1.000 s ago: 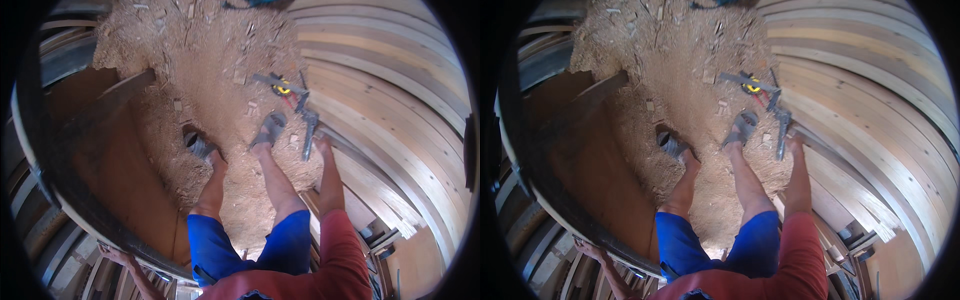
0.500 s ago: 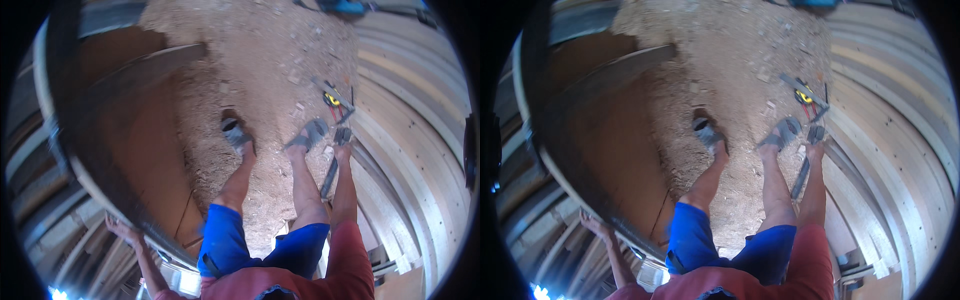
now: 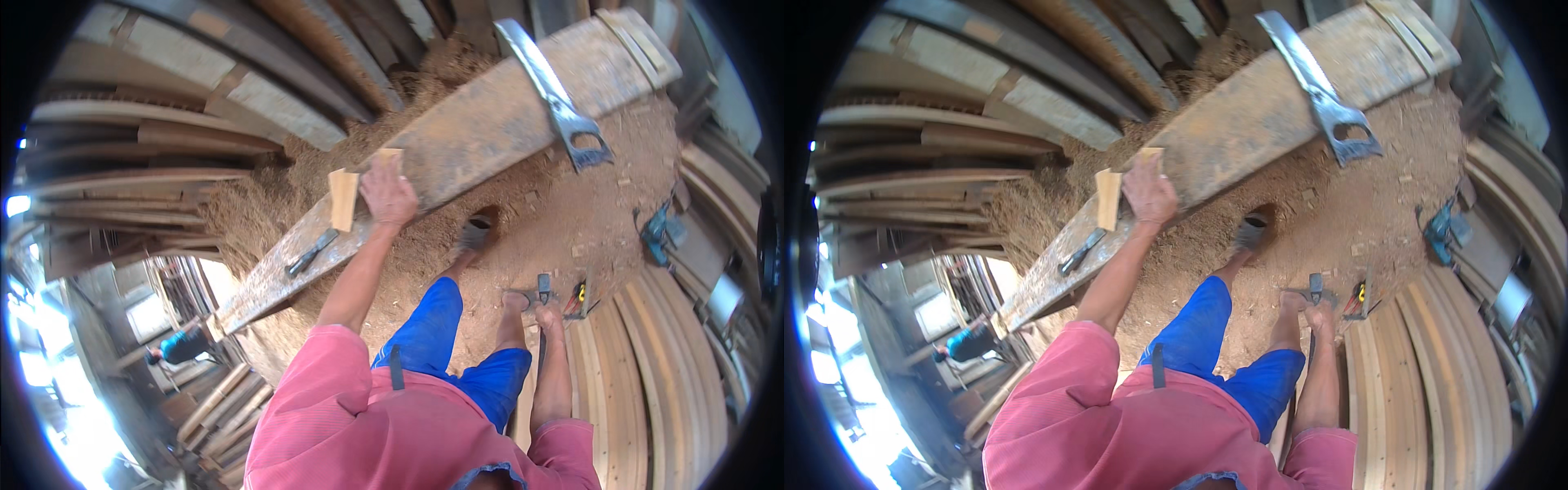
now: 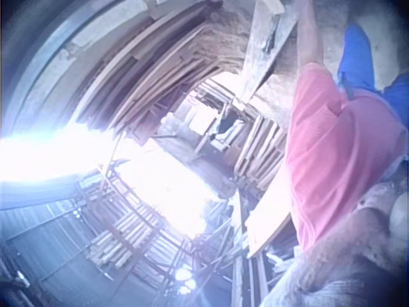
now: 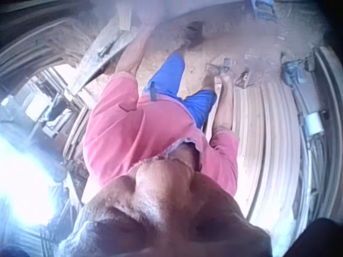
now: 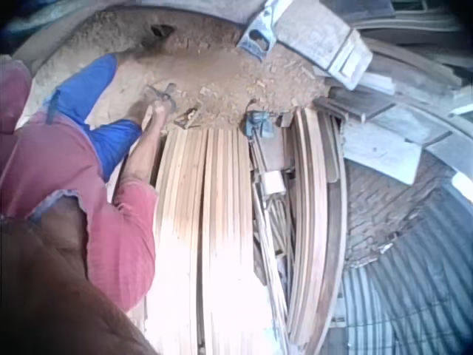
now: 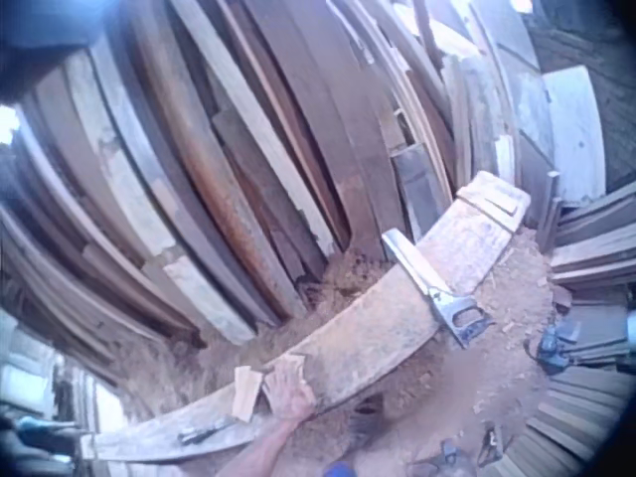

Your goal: The person chisels a small piece of wood. They hold the chisel against the wood and strike the end of the chisel with a heavy metal hammer, removing shavings.

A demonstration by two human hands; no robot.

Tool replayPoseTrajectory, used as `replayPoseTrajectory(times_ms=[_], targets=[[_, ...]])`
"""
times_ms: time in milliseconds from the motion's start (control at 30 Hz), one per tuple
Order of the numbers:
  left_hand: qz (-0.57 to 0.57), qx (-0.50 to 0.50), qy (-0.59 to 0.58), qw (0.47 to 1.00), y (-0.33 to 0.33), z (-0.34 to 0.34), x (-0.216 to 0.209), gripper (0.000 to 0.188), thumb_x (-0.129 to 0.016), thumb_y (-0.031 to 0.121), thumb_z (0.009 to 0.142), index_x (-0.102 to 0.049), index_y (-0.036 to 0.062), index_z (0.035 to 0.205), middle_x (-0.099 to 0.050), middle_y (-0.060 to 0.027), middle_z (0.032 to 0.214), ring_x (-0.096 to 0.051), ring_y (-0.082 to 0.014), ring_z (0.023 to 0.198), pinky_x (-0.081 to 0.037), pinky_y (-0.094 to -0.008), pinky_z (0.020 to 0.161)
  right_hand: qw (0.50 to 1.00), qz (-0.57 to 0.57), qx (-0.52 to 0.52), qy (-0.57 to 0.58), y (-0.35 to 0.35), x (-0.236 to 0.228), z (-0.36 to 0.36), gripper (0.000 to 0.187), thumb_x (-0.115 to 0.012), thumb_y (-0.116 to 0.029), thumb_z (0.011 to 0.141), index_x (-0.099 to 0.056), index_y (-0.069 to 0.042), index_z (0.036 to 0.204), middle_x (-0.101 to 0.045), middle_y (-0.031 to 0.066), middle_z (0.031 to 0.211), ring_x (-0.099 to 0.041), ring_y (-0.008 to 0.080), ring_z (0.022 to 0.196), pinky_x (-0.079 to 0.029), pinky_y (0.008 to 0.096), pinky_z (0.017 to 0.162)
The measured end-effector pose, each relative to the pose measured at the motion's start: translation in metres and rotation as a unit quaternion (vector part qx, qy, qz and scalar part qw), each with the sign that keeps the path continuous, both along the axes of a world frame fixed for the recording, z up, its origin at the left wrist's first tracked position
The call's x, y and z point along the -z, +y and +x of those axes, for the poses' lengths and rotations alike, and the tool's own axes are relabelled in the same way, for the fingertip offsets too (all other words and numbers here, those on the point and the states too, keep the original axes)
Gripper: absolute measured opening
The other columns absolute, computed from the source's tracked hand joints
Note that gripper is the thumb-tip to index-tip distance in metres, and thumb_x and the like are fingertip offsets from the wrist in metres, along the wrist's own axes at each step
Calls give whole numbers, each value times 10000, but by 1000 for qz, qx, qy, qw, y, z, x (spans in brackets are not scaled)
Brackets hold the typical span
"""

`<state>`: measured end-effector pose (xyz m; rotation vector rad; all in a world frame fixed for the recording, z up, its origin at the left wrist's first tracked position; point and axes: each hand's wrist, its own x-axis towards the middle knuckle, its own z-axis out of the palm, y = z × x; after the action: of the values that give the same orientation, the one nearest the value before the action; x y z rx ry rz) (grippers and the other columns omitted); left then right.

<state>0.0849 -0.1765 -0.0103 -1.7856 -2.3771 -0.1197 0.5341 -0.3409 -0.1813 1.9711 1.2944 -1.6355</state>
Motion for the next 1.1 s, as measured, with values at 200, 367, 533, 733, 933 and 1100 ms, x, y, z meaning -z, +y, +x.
replayPoseTrajectory(times_ms=[200, 367, 533, 733, 933, 1100], targets=[[32, -33, -58, 997, -10, -3, -7, 555, -573, 232, 774, -522, 171, 1323, -431, -181, 1379, -439, -388, 1130, -343, -541, 960, 991, 39, 128, 17, 24, -48, -48, 257, -599, -227, 836, -632, 19, 770, -576, 57, 610, -512, 171, 496, -378, 333, 453], [20, -45, -117, 992, -16, -8, -19, 572, -588, 231, 783, -495, 159, 1344, -384, -203, 1407, -404, -397, 1160, -321, -560, 982, 986, 43, 159, 30, 24, -83, -90, 202, -580, -208, 866, -596, -43, 751, -534, 24, 587, -497, 134, 478, -357, 306, 436], [11, 19, -195, 981, -47, -17, -66, 650, -631, 305, 823, -412, 69, 1387, -295, -255, 1484, -272, -439, 1350, -240, -570, 1062, 969, 64, 234, 52, 27, -148, -152, 167, -610, -189, 883, -587, -32, 831, -537, 21, 594, -521, 137, 494, -386, 309, 437], [-218, -214, -132, 943, -211, -149, -69, 749, -645, 495, 813, -432, 68, 1390, -405, -220, 1451, -324, -431, 1361, -238, -581, 1103, 970, 55, 238, 20, 29, -202, -207, 126, -622, -109, 820, -617, 2, 760, -609, 95, 655, -596, 186, 541, -451, 361, 479], [-185, -85, -189, 961, -270, -218, -82, 450, -676, 93, 785, -548, 60, 1216, -511, -193, 1306, -480, -396, 1151, -367, -518, 978, 960, 15, 273, 51, 41, -209, -229, 133, -645, -126, 838, -599, -2, 826, -618, 107, 679, -603, 196, 542, -465, 359, 441], [-168, -81, -332, 925, -265, -233, -103, 403, -664, 65, 775, -550, 31, 1159, -561, -211, 1156, -506, -412, 1094, -398, -484, 959, 909, -39, 378, 172, 59, -248, -244, 144, -648, -170, 864, -583, -44, 886, -608, 72, 710, -600, 174, 570, -467, 334, 411]])
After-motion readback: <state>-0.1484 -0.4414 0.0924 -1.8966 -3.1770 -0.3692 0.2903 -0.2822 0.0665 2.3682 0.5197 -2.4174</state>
